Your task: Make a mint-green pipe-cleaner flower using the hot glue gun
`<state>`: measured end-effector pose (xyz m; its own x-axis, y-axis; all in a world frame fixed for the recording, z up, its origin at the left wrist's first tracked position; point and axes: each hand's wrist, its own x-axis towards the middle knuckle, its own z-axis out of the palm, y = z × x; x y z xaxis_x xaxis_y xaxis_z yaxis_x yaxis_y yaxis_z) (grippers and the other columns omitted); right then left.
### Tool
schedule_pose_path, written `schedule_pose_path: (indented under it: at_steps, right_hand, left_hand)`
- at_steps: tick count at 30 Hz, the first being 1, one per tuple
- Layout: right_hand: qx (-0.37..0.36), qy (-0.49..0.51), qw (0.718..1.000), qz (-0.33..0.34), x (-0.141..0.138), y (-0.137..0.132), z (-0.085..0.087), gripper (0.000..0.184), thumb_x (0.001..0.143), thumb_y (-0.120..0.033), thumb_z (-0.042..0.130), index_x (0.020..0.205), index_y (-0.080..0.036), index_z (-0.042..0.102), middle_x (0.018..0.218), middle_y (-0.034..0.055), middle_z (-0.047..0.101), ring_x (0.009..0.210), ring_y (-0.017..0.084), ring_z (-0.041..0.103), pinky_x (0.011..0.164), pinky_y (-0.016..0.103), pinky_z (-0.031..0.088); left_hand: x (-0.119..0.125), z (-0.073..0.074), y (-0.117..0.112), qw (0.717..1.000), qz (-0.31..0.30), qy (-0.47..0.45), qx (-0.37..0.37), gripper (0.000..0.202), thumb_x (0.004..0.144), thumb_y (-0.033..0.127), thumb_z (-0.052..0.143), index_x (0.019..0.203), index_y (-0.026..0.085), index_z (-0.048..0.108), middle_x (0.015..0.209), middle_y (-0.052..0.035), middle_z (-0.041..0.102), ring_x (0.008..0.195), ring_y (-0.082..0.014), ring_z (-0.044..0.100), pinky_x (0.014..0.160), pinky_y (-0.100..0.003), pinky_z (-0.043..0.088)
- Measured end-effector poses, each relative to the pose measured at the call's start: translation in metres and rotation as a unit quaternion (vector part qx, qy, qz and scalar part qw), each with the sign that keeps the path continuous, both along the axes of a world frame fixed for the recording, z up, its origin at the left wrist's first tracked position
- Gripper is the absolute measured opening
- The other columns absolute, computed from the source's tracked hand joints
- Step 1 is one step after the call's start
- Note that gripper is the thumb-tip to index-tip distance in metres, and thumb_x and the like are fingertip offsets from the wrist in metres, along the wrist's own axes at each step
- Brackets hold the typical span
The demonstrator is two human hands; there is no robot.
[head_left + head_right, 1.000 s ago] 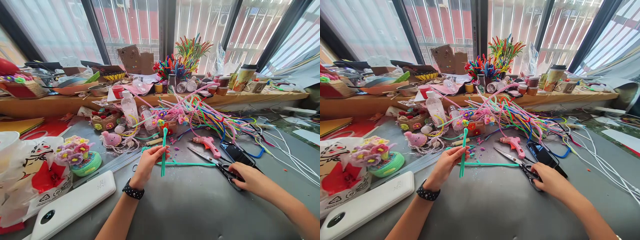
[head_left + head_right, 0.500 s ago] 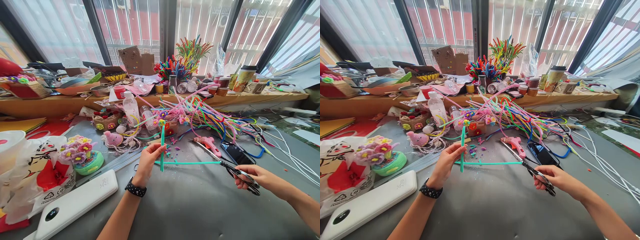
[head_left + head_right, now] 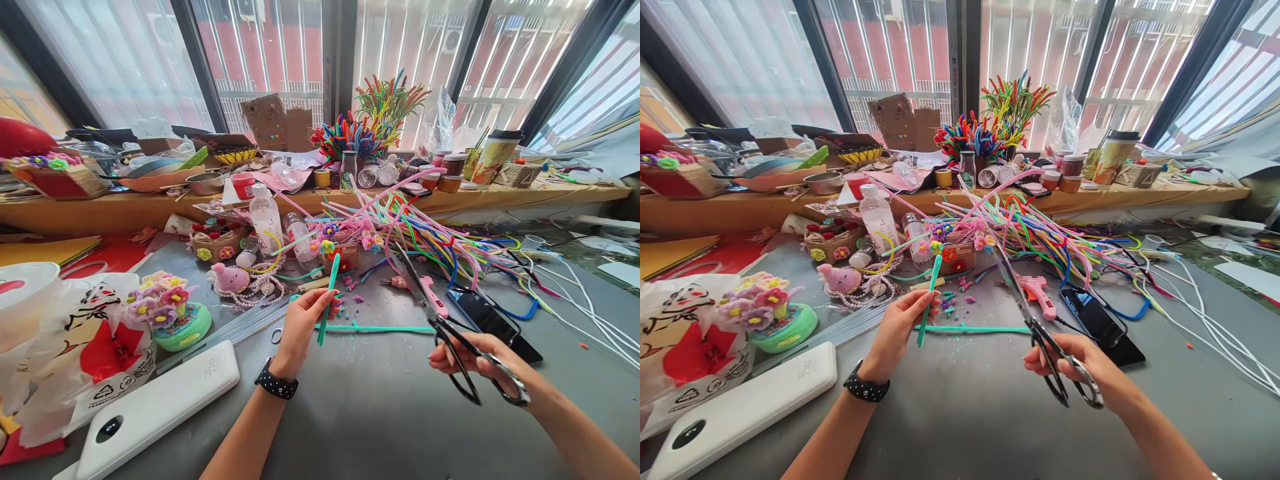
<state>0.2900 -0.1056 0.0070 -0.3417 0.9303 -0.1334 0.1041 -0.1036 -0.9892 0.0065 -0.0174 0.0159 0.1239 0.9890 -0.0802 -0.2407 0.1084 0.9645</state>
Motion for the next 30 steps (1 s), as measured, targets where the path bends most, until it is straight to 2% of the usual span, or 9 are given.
schedule_pose_path:
  at_steps: [1,4,10,16,21,30]
  right_hand:
    - [0.009,0.050,0.998,0.029,-0.008,-0.001,-0.004,0.059,0.062,-0.064,0.056,0.095,-0.015,0.064,0.095,0.0144,0.066,0.091,0.030,0.061,0.081,0.047,0.046]
    - [0.010,0.138,0.988,0.073,-0.032,-0.006,-0.010,0.056,0.068,-0.062,0.051,0.095,-0.015,0.063,0.092,0.0142,0.066,0.087,0.027,0.063,0.078,0.045,0.048]
    - [0.000,0.184,0.977,0.105,-0.060,-0.005,-0.012,0.059,0.066,-0.063,0.053,0.093,-0.012,0.063,0.091,0.0157,0.066,0.083,0.027,0.064,0.075,0.043,0.049]
    - [-0.050,0.203,0.974,0.093,-0.063,-0.002,-0.013,0.061,0.058,-0.067,0.058,0.082,-0.011,0.064,0.083,0.0154,0.067,0.076,0.026,0.066,0.069,0.039,0.051]
    - [-0.040,0.205,0.975,0.074,-0.064,-0.006,-0.010,0.060,0.063,-0.066,0.054,0.084,-0.011,0.063,0.084,0.0150,0.066,0.077,0.026,0.065,0.070,0.039,0.050]
    - [-0.040,0.197,0.977,0.066,-0.059,-0.011,-0.007,0.060,0.060,-0.067,0.055,0.081,-0.012,0.062,0.082,0.0149,0.065,0.075,0.026,0.065,0.067,0.040,0.050]
  left_hand:
    - [0.000,0.000,0.000,1.000,-0.003,0.000,-0.002,0.024,0.064,0.035,0.068,0.077,0.015,0.067,0.067,-0.0006,0.065,0.060,-0.0099,0.058,0.054,-0.019,0.044]
    - [0.000,0.000,0.000,1.000,-0.007,0.001,-0.003,0.025,0.064,0.036,0.067,0.077,0.014,0.066,0.064,-0.0001,0.064,0.056,-0.0091,0.057,0.052,-0.018,0.043]
    - [0.001,0.002,-0.001,1.000,-0.005,0.005,0.010,0.025,0.065,0.035,0.067,0.077,0.013,0.065,0.063,-0.0005,0.064,0.056,-0.0085,0.057,0.053,-0.017,0.044]
    - [0.001,0.002,-0.002,1.000,-0.008,0.004,0.011,0.023,0.066,0.033,0.067,0.077,0.014,0.066,0.063,-0.0002,0.064,0.056,-0.0081,0.057,0.052,-0.017,0.044]
    - [0.002,0.002,-0.002,1.000,-0.021,0.013,0.017,0.021,0.065,0.033,0.067,0.075,0.014,0.068,0.063,0.0003,0.064,0.055,-0.0079,0.056,0.054,-0.017,0.044]
    - [0.003,0.004,-0.004,0.999,-0.019,0.030,0.011,0.025,0.065,0.035,0.067,0.077,0.013,0.068,0.066,-0.0020,0.064,0.057,-0.0098,0.057,0.055,-0.019,0.045]
